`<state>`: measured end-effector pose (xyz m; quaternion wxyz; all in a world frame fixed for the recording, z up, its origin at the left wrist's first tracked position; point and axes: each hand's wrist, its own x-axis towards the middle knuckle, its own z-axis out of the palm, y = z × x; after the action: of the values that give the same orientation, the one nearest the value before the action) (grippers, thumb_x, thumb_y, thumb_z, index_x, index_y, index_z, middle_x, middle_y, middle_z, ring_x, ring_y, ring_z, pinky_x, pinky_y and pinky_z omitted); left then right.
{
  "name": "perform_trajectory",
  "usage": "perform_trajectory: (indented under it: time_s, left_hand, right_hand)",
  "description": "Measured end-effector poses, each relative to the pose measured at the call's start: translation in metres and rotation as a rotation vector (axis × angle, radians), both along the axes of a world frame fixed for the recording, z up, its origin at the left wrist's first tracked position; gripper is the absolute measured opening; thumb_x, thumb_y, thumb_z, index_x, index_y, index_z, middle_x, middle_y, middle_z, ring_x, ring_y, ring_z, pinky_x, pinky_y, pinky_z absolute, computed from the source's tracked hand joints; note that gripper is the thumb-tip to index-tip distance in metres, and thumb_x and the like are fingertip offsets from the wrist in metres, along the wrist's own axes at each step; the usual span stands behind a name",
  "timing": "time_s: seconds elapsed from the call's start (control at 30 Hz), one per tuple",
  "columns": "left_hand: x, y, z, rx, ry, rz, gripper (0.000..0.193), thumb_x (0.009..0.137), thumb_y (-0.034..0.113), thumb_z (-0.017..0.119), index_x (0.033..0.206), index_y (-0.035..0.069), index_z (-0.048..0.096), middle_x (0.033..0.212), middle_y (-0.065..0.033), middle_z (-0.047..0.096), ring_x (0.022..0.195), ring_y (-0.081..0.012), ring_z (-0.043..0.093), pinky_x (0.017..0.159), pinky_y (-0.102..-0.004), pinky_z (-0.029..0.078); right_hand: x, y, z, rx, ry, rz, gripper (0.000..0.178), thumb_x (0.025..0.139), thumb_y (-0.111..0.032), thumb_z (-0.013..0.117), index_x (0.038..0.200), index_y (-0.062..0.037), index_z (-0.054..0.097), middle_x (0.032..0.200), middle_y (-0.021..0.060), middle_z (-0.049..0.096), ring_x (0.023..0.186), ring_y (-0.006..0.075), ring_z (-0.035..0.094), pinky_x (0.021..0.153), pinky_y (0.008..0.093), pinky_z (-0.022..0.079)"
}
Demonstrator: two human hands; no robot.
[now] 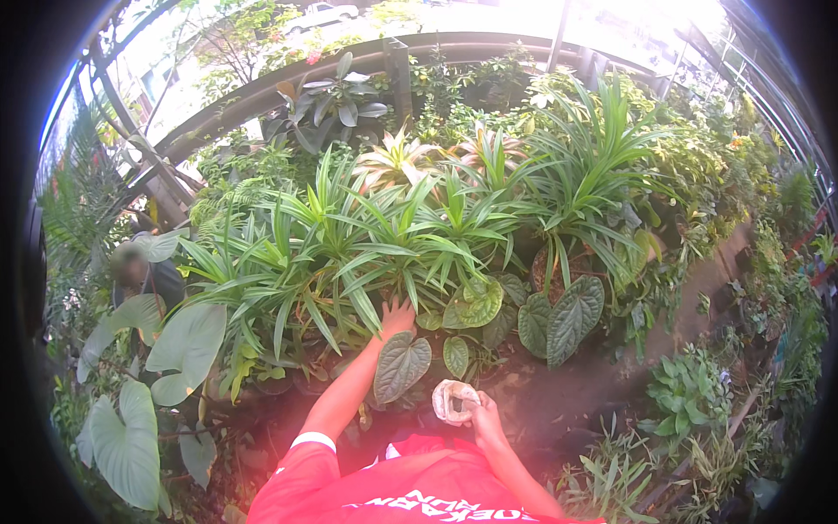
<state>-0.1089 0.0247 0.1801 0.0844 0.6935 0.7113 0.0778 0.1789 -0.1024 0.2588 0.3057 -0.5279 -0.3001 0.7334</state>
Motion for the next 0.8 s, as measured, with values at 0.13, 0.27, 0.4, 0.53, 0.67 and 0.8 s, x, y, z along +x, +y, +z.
perform_trajectory:
  time_s: [0.13, 0.27, 0.4, 0.53, 0.67, 0.8]
  left_hand:
    - [0.006, 0.006, 0.001, -0.06, 0.039, 0.078, 0.077, 0.068, 0.017, 0.066, 0.139, 0.001, 0.039, 0.139, -0.0186, 0.042, 0.134, -0.0454, 0.028, 0.105, -0.0673, 0.021]
    - [0.012, 0.007, -0.001, -0.082, 0.061, 0.139, 0.084, 0.065, 0.015, 0.069, 0.141, 0.005, 0.037, 0.141, -0.0156, 0.04, 0.134, -0.0444, 0.028, 0.103, -0.0682, 0.023]
    - [0.013, 0.008, 0.002, -0.24, 0.128, 0.125, 0.085, 0.068, 0.022, 0.067, 0.142, -0.001, 0.033, 0.142, -0.0197, 0.039, 0.135, -0.0457, 0.025, 0.106, -0.0675, 0.02]
    - [0.014, 0.01, 0.006, -0.254, 0.084, 0.143, 0.09, 0.071, 0.021, 0.066, 0.144, -0.007, 0.02, 0.143, -0.0299, 0.033, 0.136, -0.0468, 0.024, 0.107, -0.0666, 0.016]
    - [0.013, 0.011, 0.006, -0.259, 0.1, 0.17, 0.088, 0.071, 0.02, 0.065, 0.143, -0.006, 0.023, 0.143, -0.0263, 0.035, 0.135, -0.0479, 0.025, 0.106, -0.0669, 0.018]
    - [0.015, 0.009, 0.002, -0.159, 0.086, 0.202, 0.086, 0.071, 0.018, 0.067, 0.143, -0.005, 0.026, 0.141, -0.0279, 0.036, 0.134, -0.0491, 0.026, 0.105, -0.0681, 0.02]
  right_hand:
    - [0.013, 0.008, 0.005, -0.022, 0.038, 0.043, 0.009, 0.085, -0.002, 0.052, 0.093, -0.0064, 0.055, 0.074, 0.0008, 0.057, 0.054, 0.0073, 0.05, 0.046, 0.0217, 0.037]
    - [0.023, 0.024, 0.006, -0.007, 0.03, 0.049, 0.012, 0.084, -0.002, 0.052, 0.094, -0.0057, 0.055, 0.075, 0.0003, 0.058, 0.056, 0.0072, 0.051, 0.047, 0.0216, 0.038]
    - [0.036, 0.043, 0.008, 0.0, 0.063, 0.089, 0.012, 0.084, -0.002, 0.052, 0.095, -0.0056, 0.055, 0.075, 0.0007, 0.057, 0.057, 0.007, 0.051, 0.047, 0.0219, 0.038]
    - [0.047, 0.061, 0.01, -0.004, 0.077, 0.118, 0.012, 0.084, -0.002, 0.052, 0.095, -0.0053, 0.055, 0.076, 0.0012, 0.057, 0.056, 0.0069, 0.05, 0.046, 0.0218, 0.037]
    - [0.053, 0.074, 0.006, -0.012, 0.111, 0.117, 0.012, 0.084, -0.001, 0.051, 0.095, -0.0051, 0.054, 0.077, 0.0014, 0.056, 0.054, 0.007, 0.05, 0.045, 0.0223, 0.037]
    - [0.054, 0.082, 0.0, -0.028, 0.113, 0.141, 0.013, 0.084, 0.0, 0.05, 0.095, -0.005, 0.054, 0.077, 0.0016, 0.057, 0.055, 0.0074, 0.05, 0.046, 0.0229, 0.038]
